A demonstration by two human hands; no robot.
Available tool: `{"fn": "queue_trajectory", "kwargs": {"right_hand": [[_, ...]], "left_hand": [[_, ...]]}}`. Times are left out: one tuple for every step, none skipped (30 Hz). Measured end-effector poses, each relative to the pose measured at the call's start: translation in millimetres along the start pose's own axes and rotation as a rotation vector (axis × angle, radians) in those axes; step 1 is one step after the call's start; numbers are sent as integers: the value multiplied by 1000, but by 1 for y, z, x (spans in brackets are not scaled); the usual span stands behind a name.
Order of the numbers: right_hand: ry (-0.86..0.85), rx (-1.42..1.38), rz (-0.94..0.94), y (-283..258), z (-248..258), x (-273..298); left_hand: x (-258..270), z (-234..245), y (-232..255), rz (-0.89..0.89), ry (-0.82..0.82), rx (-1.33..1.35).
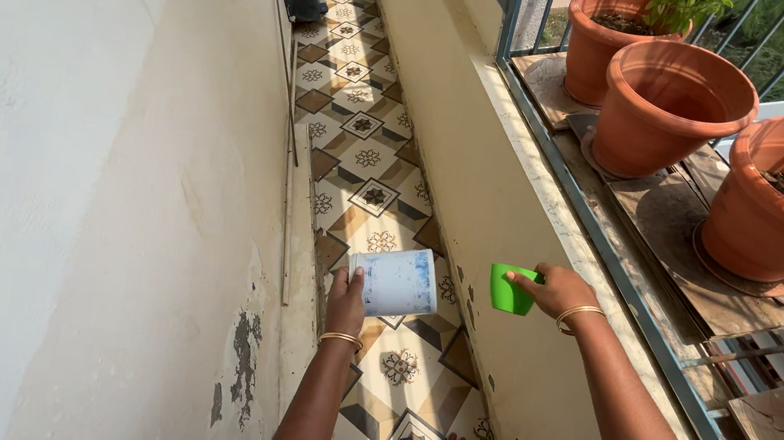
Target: The person fills a white mug with water from a tap and then uses a green cup to wipe the interior of a hanging dark blue patterned cloth. The person repeats this process, moving between the tap and the cloth, and also handles a yellow cup.
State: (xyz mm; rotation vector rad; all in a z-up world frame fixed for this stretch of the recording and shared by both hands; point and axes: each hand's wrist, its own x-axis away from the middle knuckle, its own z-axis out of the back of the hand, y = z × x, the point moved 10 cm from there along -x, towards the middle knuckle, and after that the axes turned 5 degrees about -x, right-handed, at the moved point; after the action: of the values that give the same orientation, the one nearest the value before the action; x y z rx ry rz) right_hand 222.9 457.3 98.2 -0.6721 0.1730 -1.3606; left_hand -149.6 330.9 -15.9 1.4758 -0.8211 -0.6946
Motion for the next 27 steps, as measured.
{"fn": "queue_trajectory", "kwargs": {"right_hand": [[32, 113, -19, 13, -4, -25], [-41, -138, -11, 22, -21, -48], [-112, -385, -4, 27, -33, -69], [-188, -631, 4, 28, -41, -88], [-113, -362, 15, 34, -36, -106], [-35, -93, 28, 31, -32, -124], [-110, -201, 63, 24, -38, -138], [-187, -308, 97, 12, -42, -153], [-267, -420, 126, -3, -44, -165], [-284, -477, 140, -16, -34, -178], [-304, -541, 153, -31, -23, -188], [-324, -604, 164, -51, -8, -199], [-297, -629, 185, -70, 10, -208], [-269, -654, 205, -92, 29, -217], [-242, -678, 227, -117, 48, -226], [-326, -953, 163, -138, 59, -232], [-410, -1230, 95, -158, 66, -238], [-467, -1324, 152, -183, 74, -245], [-524, -1421, 210, -204, 76, -256], [-580, -1517, 268, -220, 73, -270], [-560, -1355, 277, -227, 59, -295], [-540, -1192, 286, -233, 42, -325], [-508, -1029, 311, -239, 31, -356], [-392, -855, 343, -240, 25, -383], [-275, -685, 362, -239, 18, -401], [-159, -514, 376, -243, 14, -416], [-212, -624, 282, -246, 5, -431]], "left_hand": [[-11, -1, 0, -46, 43, -181], [-21, 1, -2, -49, 69, -217], [-28, 0, -3, -52, 93, -248], [-37, -3, -3, -55, 116, -278], [-49, -8, -5, -45, 110, -330], [-65, -7, -4, -33, 104, -381], [-80, -11, -6, -15, 96, -428], [-97, -16, -4, -22, 93, -412], [-112, -20, -1, -28, 88, -401], [-128, -25, 5, -34, 83, -390], [-144, -26, 14, -33, 96, -248], [-161, -27, 26, -33, 109, -105], [-174, -30, 37, -27, 121, 34], [-185, -32, 48, -5, 110, 194], [-194, -29, 59, 13, 102, 355], [-205, -28, 69, 31, 94, 516], [-219, -25, 81, 6, 113, 538], [-234, -20, 87, -19, 132, 560], [-250, -12, 88, -45, 150, 580], [-273, -6, 85, -74, 172, 541], [-298, -2, 76, -93, 188, 498], [-320, 3, 63, -111, 204, 456], [-350, 4, 53, -132, 205, 409], [-376, 5, 43, -152, 206, 363], [-397, 9, 34, -165, 203, 312], [-414, 15, 20, -129, 227, 326], [-433, 19, 10, -96, 248, 340]]}}
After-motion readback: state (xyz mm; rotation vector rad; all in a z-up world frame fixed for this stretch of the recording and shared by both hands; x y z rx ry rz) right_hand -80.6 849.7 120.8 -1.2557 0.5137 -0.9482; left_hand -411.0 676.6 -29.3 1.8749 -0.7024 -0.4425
